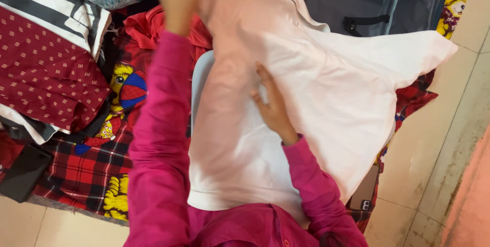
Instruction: The person folds blue patterned trousers and a white polo-style shirt by hand, then places the folded items into an open grey suitcase on a red blanket.
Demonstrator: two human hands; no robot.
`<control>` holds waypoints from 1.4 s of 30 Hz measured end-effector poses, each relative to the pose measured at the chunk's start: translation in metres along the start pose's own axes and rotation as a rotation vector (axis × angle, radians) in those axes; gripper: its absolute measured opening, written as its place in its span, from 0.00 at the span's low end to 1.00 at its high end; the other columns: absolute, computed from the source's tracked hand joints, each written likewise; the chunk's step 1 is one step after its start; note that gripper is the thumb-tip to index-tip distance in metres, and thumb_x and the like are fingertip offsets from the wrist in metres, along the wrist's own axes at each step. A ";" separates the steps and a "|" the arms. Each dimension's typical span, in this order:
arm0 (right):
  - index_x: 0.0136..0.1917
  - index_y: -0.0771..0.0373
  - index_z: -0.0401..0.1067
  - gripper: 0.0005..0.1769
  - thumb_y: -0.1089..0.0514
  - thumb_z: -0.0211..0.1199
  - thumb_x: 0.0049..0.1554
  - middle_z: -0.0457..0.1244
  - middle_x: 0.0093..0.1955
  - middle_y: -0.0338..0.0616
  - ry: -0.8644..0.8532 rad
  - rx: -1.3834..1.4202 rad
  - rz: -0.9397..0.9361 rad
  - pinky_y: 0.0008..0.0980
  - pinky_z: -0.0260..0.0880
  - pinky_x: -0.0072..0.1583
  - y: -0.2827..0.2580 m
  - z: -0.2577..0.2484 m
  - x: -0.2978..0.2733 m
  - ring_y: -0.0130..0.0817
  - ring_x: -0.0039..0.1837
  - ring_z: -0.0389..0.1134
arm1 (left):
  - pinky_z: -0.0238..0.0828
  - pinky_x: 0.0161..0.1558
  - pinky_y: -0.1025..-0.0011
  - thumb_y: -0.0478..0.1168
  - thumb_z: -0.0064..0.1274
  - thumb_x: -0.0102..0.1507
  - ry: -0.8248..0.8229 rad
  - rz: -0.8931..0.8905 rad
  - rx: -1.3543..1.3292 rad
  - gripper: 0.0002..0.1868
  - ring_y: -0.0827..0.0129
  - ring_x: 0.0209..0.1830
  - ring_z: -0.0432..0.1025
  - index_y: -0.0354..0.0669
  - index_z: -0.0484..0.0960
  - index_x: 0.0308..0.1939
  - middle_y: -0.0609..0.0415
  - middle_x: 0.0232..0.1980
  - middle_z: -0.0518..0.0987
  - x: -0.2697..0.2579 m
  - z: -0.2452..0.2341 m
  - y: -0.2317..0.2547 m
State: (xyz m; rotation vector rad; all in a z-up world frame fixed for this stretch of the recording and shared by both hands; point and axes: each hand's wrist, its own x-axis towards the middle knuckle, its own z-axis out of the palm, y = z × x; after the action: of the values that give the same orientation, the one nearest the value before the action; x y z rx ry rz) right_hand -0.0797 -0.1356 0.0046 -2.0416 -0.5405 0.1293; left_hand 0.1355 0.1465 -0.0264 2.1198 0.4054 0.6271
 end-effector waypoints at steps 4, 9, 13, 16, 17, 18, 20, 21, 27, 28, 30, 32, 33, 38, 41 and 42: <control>0.83 0.57 0.47 0.35 0.42 0.49 0.70 0.57 0.77 0.51 0.204 0.639 0.287 0.39 0.66 0.69 0.012 -0.025 0.002 0.40 0.71 0.65 | 0.70 0.34 0.56 0.50 0.62 0.64 -0.172 0.322 -0.066 0.15 0.54 0.33 0.76 0.45 0.82 0.47 0.50 0.33 0.81 -0.093 0.014 0.103; 0.81 0.57 0.52 0.31 0.45 0.47 0.70 0.64 0.66 0.46 0.361 0.704 0.480 0.31 0.73 0.61 0.033 -0.039 0.002 0.29 0.59 0.71 | 0.65 0.58 0.50 0.38 0.58 0.58 -0.554 0.647 0.129 0.24 0.52 0.50 0.73 0.41 0.81 0.58 0.48 0.46 0.78 -0.182 -0.005 0.151; 0.72 0.63 0.63 0.20 0.55 0.54 0.69 0.68 0.55 0.42 0.484 0.585 0.409 0.24 0.69 0.47 0.044 -0.053 0.001 0.25 0.47 0.69 | 0.53 0.74 0.47 0.35 0.56 0.61 -0.312 0.656 0.198 0.19 0.57 0.66 0.68 0.53 0.82 0.56 0.54 0.58 0.76 -0.206 -0.028 0.135; 0.66 0.64 0.70 0.14 0.57 0.59 0.69 0.69 0.51 0.41 0.523 0.371 0.331 0.22 0.64 0.45 0.039 -0.064 0.019 0.24 0.45 0.67 | 0.49 0.76 0.48 0.33 0.56 0.64 -0.130 0.617 0.341 0.22 0.58 0.71 0.65 0.58 0.81 0.61 0.55 0.64 0.75 -0.196 -0.046 0.115; 0.63 0.65 0.72 0.12 0.57 0.60 0.69 0.69 0.51 0.40 0.515 0.249 0.277 0.22 0.63 0.45 0.037 -0.069 0.030 0.24 0.47 0.66 | 0.47 0.77 0.48 0.34 0.57 0.64 -0.065 0.600 0.425 0.24 0.59 0.72 0.64 0.59 0.81 0.63 0.56 0.66 0.74 -0.191 -0.052 0.109; 0.63 0.65 0.72 0.12 0.57 0.60 0.69 0.69 0.51 0.40 0.515 0.248 0.277 0.22 0.63 0.45 0.034 -0.072 0.043 0.24 0.47 0.66 | 0.47 0.77 0.48 0.34 0.57 0.64 -0.065 0.599 0.424 0.24 0.59 0.72 0.64 0.59 0.81 0.63 0.56 0.66 0.74 -0.189 -0.059 0.105; 0.61 0.66 0.73 0.11 0.57 0.62 0.70 0.69 0.54 0.41 0.375 0.133 0.088 0.24 0.70 0.55 0.033 -0.075 0.075 0.27 0.57 0.69 | 0.45 0.75 0.46 0.42 0.60 0.64 -0.043 0.448 0.344 0.23 0.56 0.72 0.64 0.55 0.79 0.65 0.53 0.67 0.72 -0.186 -0.070 0.098; 0.59 0.65 0.74 0.11 0.56 0.62 0.68 0.70 0.54 0.42 0.328 0.072 0.104 0.26 0.70 0.54 0.035 -0.074 0.091 0.29 0.57 0.71 | 0.45 0.75 0.46 0.42 0.60 0.64 -0.038 0.448 0.343 0.23 0.56 0.72 0.64 0.55 0.79 0.65 0.53 0.67 0.72 -0.186 -0.072 0.097; 0.60 0.62 0.76 0.19 0.46 0.60 0.67 0.72 0.55 0.48 0.066 -0.048 0.305 0.30 0.69 0.59 0.113 -0.041 0.195 0.37 0.58 0.73 | 0.44 0.72 0.45 0.49 0.63 0.62 0.072 0.139 0.214 0.26 0.62 0.64 0.69 0.50 0.77 0.62 0.55 0.58 0.78 -0.188 -0.072 0.088; 0.60 0.62 0.76 0.19 0.46 0.60 0.67 0.72 0.55 0.48 0.067 -0.046 0.298 0.30 0.69 0.59 0.131 -0.034 0.210 0.37 0.58 0.73 | 0.44 0.72 0.44 0.48 0.63 0.62 0.045 0.108 0.198 0.23 0.65 0.60 0.71 0.51 0.79 0.59 0.59 0.53 0.80 -0.187 -0.071 0.088; 0.62 0.64 0.77 0.26 0.40 0.54 0.73 0.70 0.58 0.50 -0.113 -0.072 0.448 0.28 0.65 0.63 0.163 -0.028 0.231 0.36 0.60 0.69 | 0.44 0.73 0.43 0.48 0.62 0.61 0.022 0.079 0.182 0.19 0.68 0.56 0.73 0.52 0.81 0.55 0.63 0.48 0.82 -0.187 -0.071 0.086; 0.60 0.64 0.78 0.22 0.44 0.60 0.67 0.71 0.55 0.48 -0.168 -0.032 0.402 0.29 0.67 0.60 0.175 -0.027 0.237 0.34 0.57 0.70 | 0.45 0.75 0.45 0.42 0.61 0.63 -0.004 0.083 0.128 0.09 0.68 0.52 0.74 0.52 0.84 0.46 0.62 0.45 0.82 -0.189 -0.073 0.084; 0.58 0.64 0.78 0.19 0.48 0.67 0.62 0.72 0.51 0.46 -0.223 0.009 0.362 0.30 0.69 0.56 0.177 -0.026 0.239 0.33 0.53 0.70 | 0.45 0.75 0.45 0.42 0.61 0.63 -0.005 0.082 0.129 0.09 0.68 0.52 0.74 0.52 0.84 0.46 0.62 0.45 0.82 -0.191 -0.075 0.083; 0.59 0.64 0.73 0.13 0.53 0.63 0.67 0.67 0.51 0.37 0.255 0.229 0.112 0.31 0.70 0.55 0.157 -0.038 0.233 0.29 0.54 0.67 | 0.63 0.64 0.62 0.29 0.54 0.60 0.157 -0.104 -0.189 0.11 0.63 0.54 0.73 0.47 0.86 0.41 0.58 0.47 0.82 -0.193 -0.076 0.076; 0.58 0.64 0.72 0.10 0.57 0.61 0.68 0.64 0.53 0.40 0.334 0.139 0.008 0.33 0.71 0.52 0.136 -0.030 0.226 0.31 0.54 0.67 | 0.62 0.63 0.63 0.29 0.54 0.60 0.193 -0.067 -0.175 0.10 0.60 0.53 0.73 0.46 0.86 0.41 0.55 0.46 0.81 -0.195 -0.075 0.074; 0.57 0.63 0.71 0.09 0.57 0.59 0.66 0.61 0.53 0.41 0.325 0.076 0.093 0.32 0.73 0.44 0.131 -0.028 0.225 0.32 0.51 0.67 | 0.62 0.63 0.63 0.29 0.54 0.60 0.189 -0.071 -0.175 0.10 0.60 0.53 0.73 0.46 0.86 0.41 0.55 0.46 0.81 -0.195 -0.075 0.073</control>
State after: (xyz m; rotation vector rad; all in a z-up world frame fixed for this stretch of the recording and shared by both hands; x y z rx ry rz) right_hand 0.1728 -0.1170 -0.0633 -1.9617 -0.2348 -0.1241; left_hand -0.0632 0.0579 0.0145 1.8788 0.5084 0.7961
